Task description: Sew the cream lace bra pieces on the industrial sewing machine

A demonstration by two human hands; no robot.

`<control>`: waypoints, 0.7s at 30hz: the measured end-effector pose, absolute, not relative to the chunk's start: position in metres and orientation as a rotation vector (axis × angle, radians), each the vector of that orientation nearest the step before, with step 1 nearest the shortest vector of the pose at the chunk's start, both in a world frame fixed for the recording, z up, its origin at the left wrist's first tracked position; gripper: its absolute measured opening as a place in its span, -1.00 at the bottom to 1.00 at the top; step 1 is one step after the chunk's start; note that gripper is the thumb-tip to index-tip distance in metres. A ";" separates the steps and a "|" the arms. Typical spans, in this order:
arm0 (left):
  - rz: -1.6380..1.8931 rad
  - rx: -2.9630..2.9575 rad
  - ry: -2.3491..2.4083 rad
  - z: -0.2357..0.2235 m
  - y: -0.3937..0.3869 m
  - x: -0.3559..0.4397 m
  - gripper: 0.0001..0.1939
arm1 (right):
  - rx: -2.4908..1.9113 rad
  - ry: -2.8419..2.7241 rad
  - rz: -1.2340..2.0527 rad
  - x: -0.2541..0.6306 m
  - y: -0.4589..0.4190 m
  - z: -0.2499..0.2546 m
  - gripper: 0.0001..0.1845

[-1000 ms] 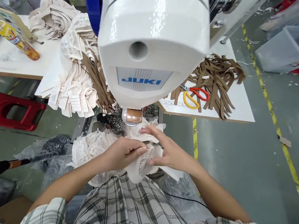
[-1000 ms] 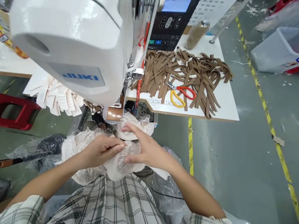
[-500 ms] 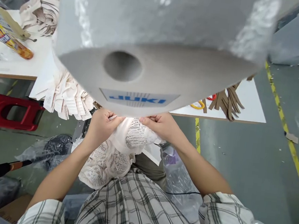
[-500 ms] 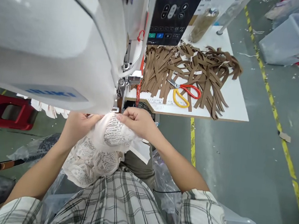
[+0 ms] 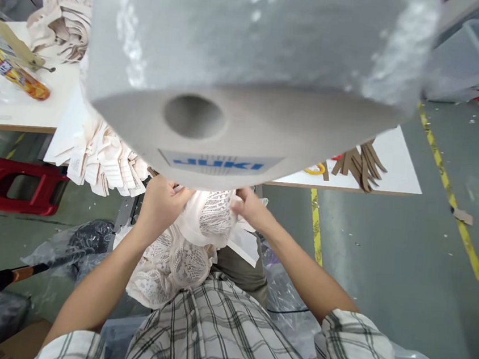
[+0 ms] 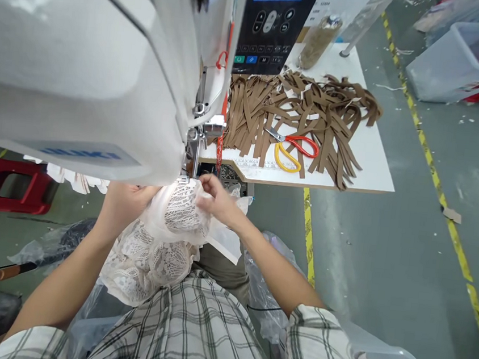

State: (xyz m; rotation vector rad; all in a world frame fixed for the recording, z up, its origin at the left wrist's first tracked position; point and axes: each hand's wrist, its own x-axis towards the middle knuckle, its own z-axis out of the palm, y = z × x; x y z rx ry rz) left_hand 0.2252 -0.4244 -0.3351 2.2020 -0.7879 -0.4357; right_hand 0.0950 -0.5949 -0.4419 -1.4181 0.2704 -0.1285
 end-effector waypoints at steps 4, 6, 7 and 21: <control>-0.401 2.193 -0.771 -0.333 -0.421 0.227 -0.50 | -1.346 -0.016 0.285 0.079 -0.588 -0.476 -0.27; -0.385 2.162 -0.786 -0.334 -0.420 0.229 -0.53 | -1.307 0.039 0.392 0.068 -0.588 -0.486 -0.35; -0.379 2.145 -0.796 -0.335 -0.420 0.231 -0.56 | -1.283 0.085 0.413 0.063 -0.588 -0.489 -0.36; -0.161 2.155 -0.817 -0.341 -0.403 0.224 -0.83 | -1.747 0.082 -0.086 0.012 -0.602 -0.433 -0.45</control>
